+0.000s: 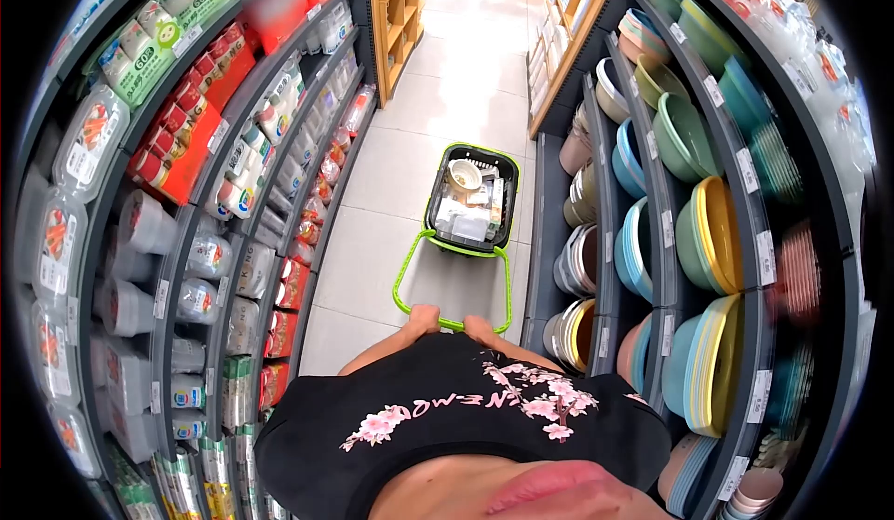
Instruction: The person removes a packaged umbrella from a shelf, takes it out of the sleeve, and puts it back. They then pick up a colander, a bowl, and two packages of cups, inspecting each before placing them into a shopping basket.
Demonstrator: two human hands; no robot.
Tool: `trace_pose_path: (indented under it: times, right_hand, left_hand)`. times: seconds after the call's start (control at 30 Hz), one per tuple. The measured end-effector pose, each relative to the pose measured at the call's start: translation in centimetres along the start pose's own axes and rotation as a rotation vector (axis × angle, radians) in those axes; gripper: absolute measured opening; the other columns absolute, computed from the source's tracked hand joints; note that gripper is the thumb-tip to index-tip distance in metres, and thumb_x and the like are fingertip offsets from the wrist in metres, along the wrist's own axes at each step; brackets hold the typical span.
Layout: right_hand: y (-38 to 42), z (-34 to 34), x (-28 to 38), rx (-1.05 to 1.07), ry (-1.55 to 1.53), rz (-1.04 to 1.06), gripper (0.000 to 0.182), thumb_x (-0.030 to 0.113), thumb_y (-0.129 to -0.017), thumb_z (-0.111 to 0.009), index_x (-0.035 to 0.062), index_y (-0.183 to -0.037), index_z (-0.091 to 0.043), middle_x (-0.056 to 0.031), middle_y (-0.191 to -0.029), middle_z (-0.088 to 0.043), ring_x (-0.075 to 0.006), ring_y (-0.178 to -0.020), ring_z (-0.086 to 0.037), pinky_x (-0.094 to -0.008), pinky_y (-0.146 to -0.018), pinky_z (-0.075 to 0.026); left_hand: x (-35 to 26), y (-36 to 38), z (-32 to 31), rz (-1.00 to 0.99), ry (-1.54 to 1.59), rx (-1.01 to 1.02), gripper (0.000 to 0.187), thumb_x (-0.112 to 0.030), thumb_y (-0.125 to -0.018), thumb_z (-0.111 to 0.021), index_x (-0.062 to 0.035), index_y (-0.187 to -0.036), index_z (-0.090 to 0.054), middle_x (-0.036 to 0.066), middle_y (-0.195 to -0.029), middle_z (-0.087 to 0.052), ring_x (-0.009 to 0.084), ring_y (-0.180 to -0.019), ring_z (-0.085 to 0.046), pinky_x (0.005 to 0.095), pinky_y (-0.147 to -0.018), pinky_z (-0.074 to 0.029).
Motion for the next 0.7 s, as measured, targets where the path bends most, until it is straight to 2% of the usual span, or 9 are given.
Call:
trace_pose_path:
  times: [0.23,0.33,0.5,0.6,0.7]
  right_hand:
    - [-2.7,2.8,-0.5,-0.054,0.057,-0.083,0.030,0.020,-0.086,-0.050,0.0009,-0.092,-0.071,-0.0265,-0.091,-0.067,-0.0437,-0.089,-0.066,-0.0512,-0.077,-0.053]
    - [-3.5,3.5,-0.7,-0.035,0.020,-0.139,0.029,0.020,-0.086,-0.051,-0.0002,-0.092,-0.071,-0.0266,-0.096,-0.067,-0.0424,-0.094,-0.066,-0.0507,-0.082,-0.052]
    - [-5.3,6.5,-1.4,-0.016,0.013,-0.136,0.030,0.020,-0.086,-0.050,0.0001,-0.094,-0.071,-0.0272,-0.097,-0.067,-0.0421,-0.095,-0.066,-0.0499,-0.084,-0.052]
    - [-8.1,8.9,-2.5,-0.050,-0.039,-0.131,0.030,0.019,-0.085,-0.049,-0.0002,-0.094,-0.071,-0.0280,-0.097,-0.067,-0.0433,-0.095,-0.066,-0.0502,-0.083,-0.052]
    - [-10.7,13.1,-3.7,-0.023,-0.037,-0.134,0.030,0.020,-0.083,-0.053,-0.0007,-0.095,-0.071,-0.0275,-0.100,-0.067,-0.0412,-0.097,-0.066,-0.0489,-0.085,-0.052]
  left_hand:
    - [0.8,-2.9,2.2,-0.024,0.009,0.037,0.025,-0.023,-0.068,-0.068,-0.0040,-0.085,-0.071,0.017,-0.088,-0.070,0.0338,-0.087,-0.068,0.0439,-0.075,-0.054]
    - [1.4,-4.0,2.5,0.004,0.028,0.064,0.026,-0.024,-0.070,-0.068,-0.0044,-0.086,-0.072,0.018,-0.091,-0.070,0.0333,-0.089,-0.068,0.0448,-0.076,-0.054]
    - [1.6,-6.9,3.4,0.024,0.010,0.068,0.029,-0.029,-0.071,-0.070,-0.0049,-0.088,-0.072,0.019,-0.092,-0.069,0.0328,-0.090,-0.068,0.0451,-0.076,-0.053]
    - [2.4,-9.9,5.4,0.060,0.028,-0.004,0.036,-0.038,-0.068,-0.075,-0.0055,-0.083,-0.072,0.018,-0.086,-0.070,0.0337,-0.086,-0.068,0.0451,-0.075,-0.053]
    - [2.0,-13.4,9.3,0.069,0.046,-0.085,0.033,-0.036,-0.069,-0.073,-0.0047,-0.080,-0.071,0.019,-0.083,-0.069,0.0345,-0.084,-0.068,0.0451,-0.074,-0.053]
Point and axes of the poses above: each hand's wrist, its own y-axis away from the middle knuckle, its own z-axis out of the back of the hand, x = y × z, the point moved 10 cm from there along -y, towards the middle knuckle
